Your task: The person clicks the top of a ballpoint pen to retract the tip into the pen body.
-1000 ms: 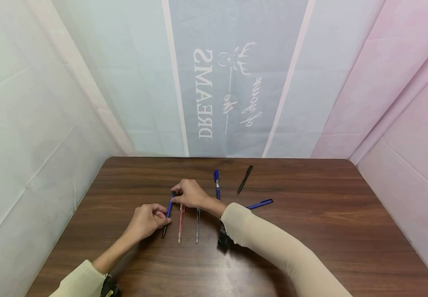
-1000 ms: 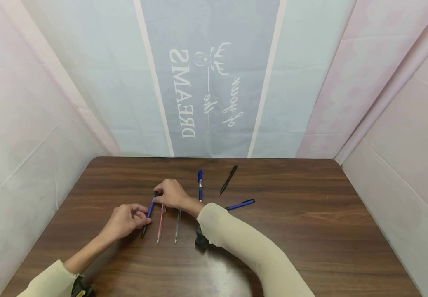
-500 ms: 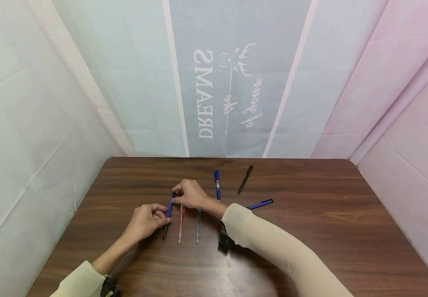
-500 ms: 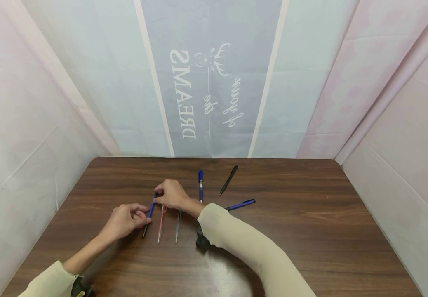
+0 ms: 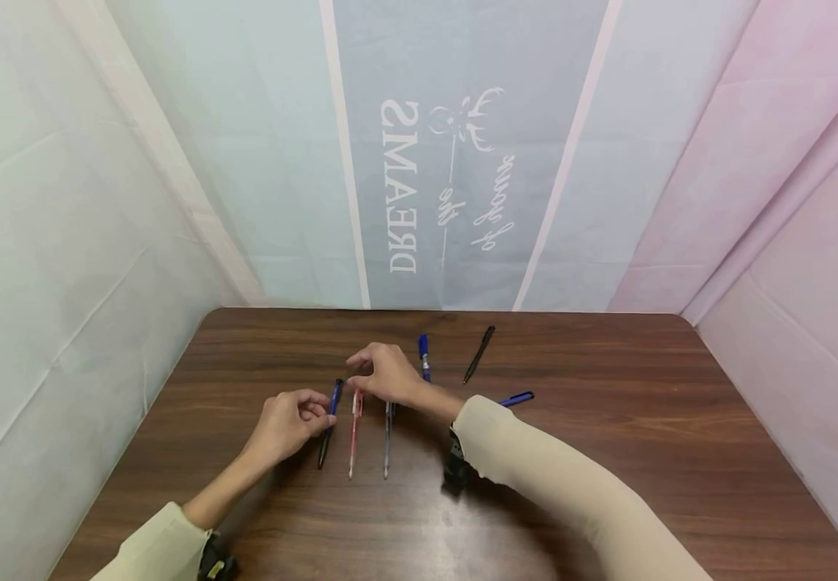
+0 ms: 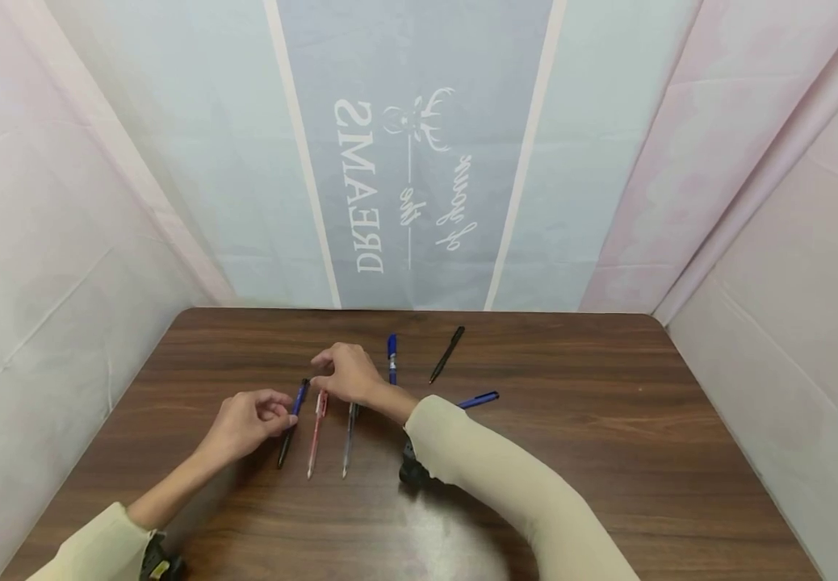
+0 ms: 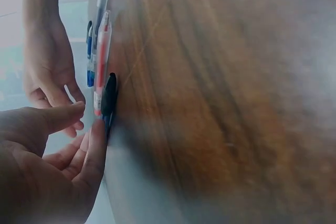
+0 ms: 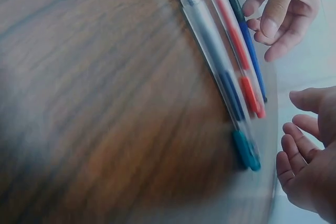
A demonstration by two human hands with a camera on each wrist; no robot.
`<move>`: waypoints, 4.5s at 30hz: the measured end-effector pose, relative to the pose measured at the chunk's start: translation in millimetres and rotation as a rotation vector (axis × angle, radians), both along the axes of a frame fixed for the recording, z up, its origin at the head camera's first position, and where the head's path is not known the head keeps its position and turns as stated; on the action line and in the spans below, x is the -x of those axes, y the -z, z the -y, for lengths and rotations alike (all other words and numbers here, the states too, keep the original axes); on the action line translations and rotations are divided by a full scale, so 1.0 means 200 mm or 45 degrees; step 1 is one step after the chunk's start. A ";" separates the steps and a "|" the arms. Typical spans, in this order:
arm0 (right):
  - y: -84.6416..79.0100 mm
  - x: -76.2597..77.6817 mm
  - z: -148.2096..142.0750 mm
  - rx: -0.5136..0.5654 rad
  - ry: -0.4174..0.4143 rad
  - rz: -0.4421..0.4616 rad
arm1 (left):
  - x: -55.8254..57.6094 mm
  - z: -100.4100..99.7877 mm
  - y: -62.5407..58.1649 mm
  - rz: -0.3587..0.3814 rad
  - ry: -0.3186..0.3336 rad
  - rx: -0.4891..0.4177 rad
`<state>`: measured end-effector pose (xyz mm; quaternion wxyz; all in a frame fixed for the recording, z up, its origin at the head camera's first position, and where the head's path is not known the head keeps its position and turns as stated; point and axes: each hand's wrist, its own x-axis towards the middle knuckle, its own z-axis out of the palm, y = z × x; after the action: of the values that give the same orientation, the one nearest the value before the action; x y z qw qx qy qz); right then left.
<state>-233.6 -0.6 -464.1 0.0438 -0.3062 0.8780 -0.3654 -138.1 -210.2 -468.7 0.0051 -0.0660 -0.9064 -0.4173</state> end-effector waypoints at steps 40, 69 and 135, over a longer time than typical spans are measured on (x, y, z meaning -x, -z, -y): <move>-0.08 0.17 -0.57 -0.166 0.146 -0.033 | 0.28 -0.49 -0.12 0.070 0.187 -0.101; 0.02 0.32 -0.58 -0.130 0.157 0.064 | 0.36 -0.69 -0.08 0.190 0.156 0.079; 0.04 0.29 -0.49 0.595 0.448 0.702 | 0.42 -0.75 -0.05 0.228 0.097 0.099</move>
<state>-292.4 96.8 -471.3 0.1438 -0.0434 0.7654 -0.6257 -221.5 -60.3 -458.2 -0.0942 -0.0632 -0.9155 -0.3859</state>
